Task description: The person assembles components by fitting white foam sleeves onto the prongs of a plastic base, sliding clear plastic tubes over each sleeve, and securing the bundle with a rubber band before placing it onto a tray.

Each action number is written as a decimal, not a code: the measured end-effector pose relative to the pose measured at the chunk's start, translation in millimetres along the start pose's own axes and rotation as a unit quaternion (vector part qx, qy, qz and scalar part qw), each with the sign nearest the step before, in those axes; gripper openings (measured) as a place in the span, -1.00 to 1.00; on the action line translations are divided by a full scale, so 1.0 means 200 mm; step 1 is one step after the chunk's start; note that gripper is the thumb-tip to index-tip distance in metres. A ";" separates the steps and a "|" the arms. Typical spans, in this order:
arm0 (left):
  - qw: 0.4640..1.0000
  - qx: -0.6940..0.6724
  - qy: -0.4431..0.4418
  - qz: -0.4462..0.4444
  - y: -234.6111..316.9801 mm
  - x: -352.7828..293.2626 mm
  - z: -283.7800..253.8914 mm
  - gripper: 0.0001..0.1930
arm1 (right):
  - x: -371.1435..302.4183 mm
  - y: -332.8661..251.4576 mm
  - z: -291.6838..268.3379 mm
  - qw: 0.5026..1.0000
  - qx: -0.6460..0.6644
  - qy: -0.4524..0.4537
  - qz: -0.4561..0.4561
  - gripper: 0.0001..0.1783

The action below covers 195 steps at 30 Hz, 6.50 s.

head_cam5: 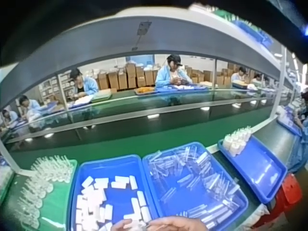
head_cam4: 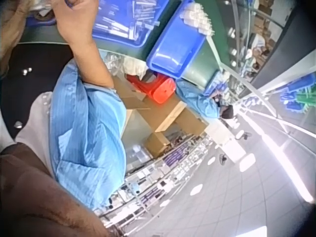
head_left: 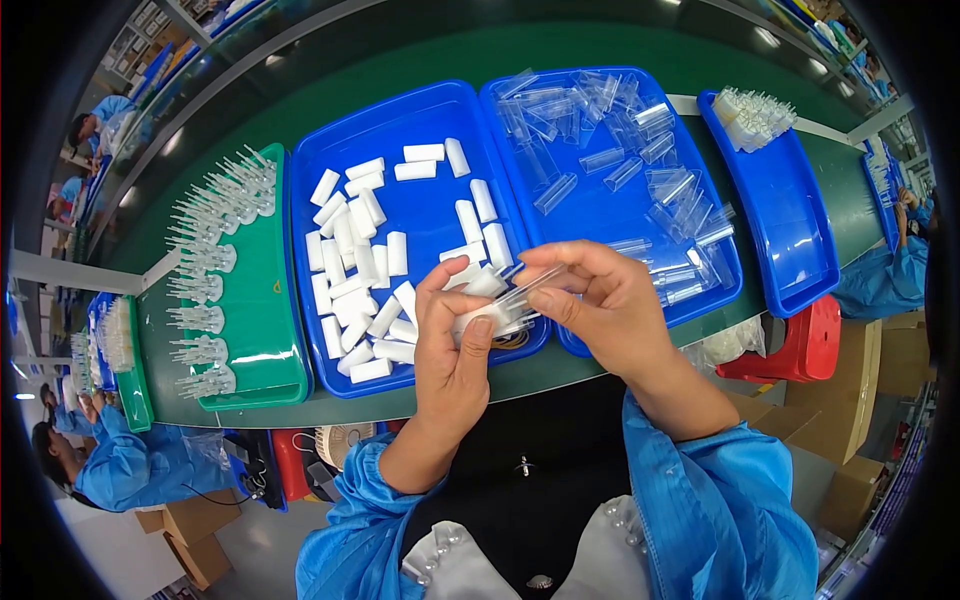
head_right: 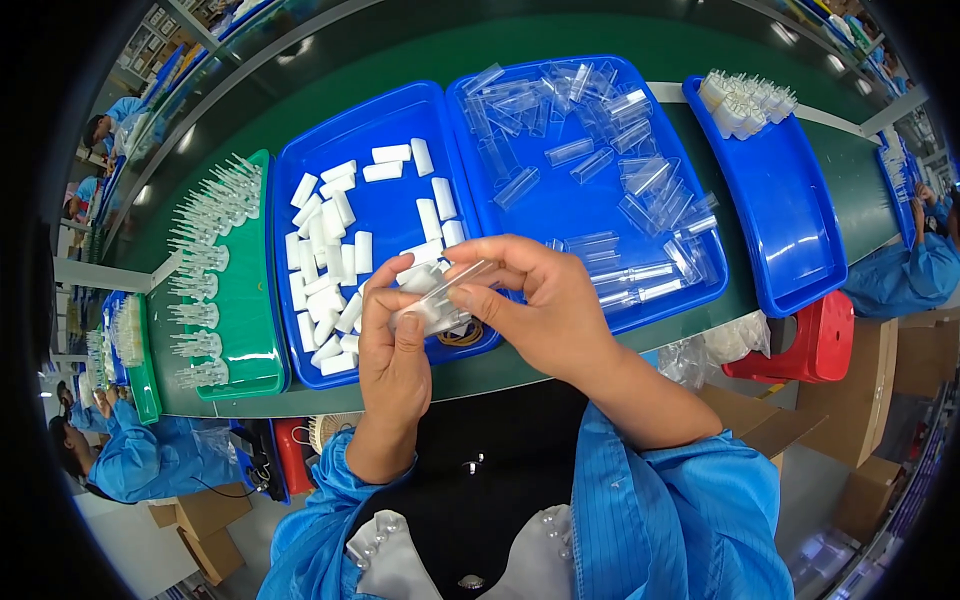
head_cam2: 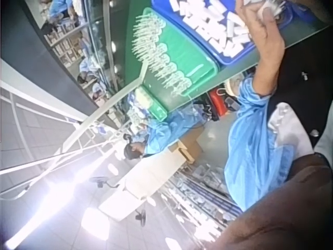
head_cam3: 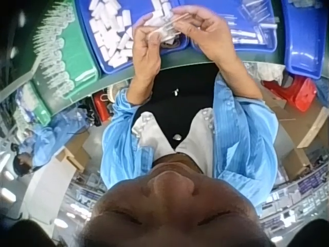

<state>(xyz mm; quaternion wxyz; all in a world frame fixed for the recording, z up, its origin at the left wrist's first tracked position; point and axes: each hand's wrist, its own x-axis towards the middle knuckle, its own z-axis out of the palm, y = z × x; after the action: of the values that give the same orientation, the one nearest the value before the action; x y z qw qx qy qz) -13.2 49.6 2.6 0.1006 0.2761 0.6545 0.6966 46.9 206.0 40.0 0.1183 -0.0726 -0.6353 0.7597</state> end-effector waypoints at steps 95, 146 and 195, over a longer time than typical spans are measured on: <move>0.997 0.080 -0.019 0.005 0.07 -0.01 -0.04 -0.79 | 0.00 0.06 0.02 0.999 0.053 -0.007 -0.011 -0.66; 0.977 0.188 -0.091 0.040 0.11 -0.02 -0.07 -0.76 | 0.00 -0.02 -0.04 0.993 -0.110 -0.025 -0.033 -0.77; 0.980 -0.170 -0.087 -0.057 0.04 -0.02 -0.04 -0.79 | 0.45 -0.04 -0.67 0.661 -0.736 -0.122 -0.079 -0.76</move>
<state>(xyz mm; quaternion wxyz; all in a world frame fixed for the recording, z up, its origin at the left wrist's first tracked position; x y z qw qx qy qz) -12.3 39.7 10.1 0.2424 0.2763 0.5299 0.7643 -4.8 358.8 26.9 0.0071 0.0073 -0.9994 0.0339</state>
